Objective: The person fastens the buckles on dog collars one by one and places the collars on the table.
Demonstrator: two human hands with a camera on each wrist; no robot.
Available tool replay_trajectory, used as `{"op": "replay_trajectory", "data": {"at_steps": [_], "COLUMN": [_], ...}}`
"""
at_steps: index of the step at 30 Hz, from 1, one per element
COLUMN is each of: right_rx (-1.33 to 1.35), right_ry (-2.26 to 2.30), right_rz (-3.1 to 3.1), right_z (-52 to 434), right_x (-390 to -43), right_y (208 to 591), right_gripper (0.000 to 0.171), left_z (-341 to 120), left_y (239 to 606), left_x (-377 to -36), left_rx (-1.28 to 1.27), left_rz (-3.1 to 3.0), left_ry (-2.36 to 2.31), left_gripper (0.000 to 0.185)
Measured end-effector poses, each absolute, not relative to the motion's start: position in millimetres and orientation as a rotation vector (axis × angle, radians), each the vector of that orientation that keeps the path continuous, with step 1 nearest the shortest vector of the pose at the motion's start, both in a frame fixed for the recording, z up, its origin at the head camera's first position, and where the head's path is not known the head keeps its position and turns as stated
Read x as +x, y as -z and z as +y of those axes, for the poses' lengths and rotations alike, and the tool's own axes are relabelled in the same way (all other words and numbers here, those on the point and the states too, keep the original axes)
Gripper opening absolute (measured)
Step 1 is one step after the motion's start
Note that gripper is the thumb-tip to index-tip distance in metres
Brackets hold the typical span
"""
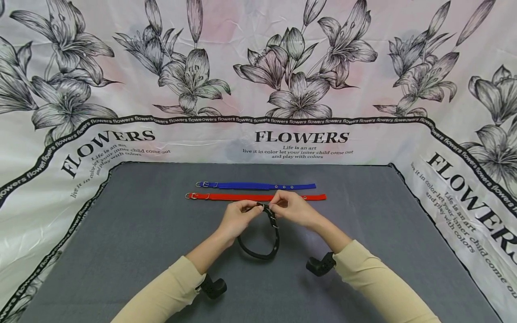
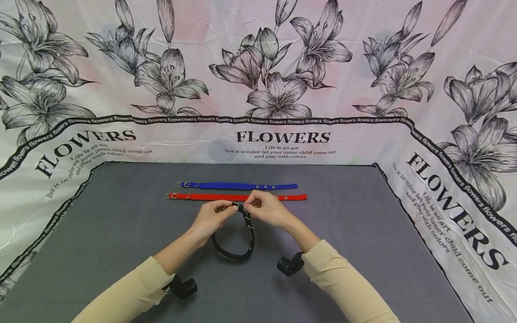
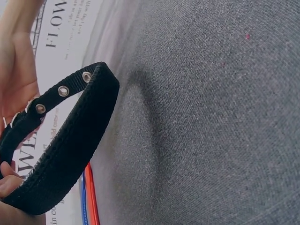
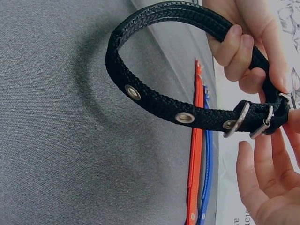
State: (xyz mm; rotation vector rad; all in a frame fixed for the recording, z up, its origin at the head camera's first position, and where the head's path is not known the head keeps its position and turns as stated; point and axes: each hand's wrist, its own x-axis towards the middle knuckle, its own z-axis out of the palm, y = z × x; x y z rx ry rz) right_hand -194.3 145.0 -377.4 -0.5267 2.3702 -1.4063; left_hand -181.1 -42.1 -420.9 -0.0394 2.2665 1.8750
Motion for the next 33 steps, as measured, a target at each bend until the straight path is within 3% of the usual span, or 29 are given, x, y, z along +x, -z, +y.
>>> {"op": "replay_trajectory", "data": {"at_steps": [15, 28, 33], "right_rx": [-0.629, -0.625, -0.686], "right_ry": [1.361, 1.190, 1.123], "right_rz": [2.486, 2.519, 2.617], "right_z": [146.6, 148.1, 145.5], "right_x": [-198.3, -192.3, -190.1], "right_y": [398.3, 410.4, 413.6], "right_gripper": [0.005, 0.042, 0.042], "left_z": [-42.8, -52.3, -53.7], "left_y": [419.8, 422.5, 422.9], "left_x": [-179.4, -186.8, -188.4], "left_rx": [-0.042, -0.167, -0.162], "left_rz": [2.221, 2.145, 2.081], "left_ry": [-1.870, -1.982, -2.102], "left_gripper": [0.025, 0.045, 0.043]}}
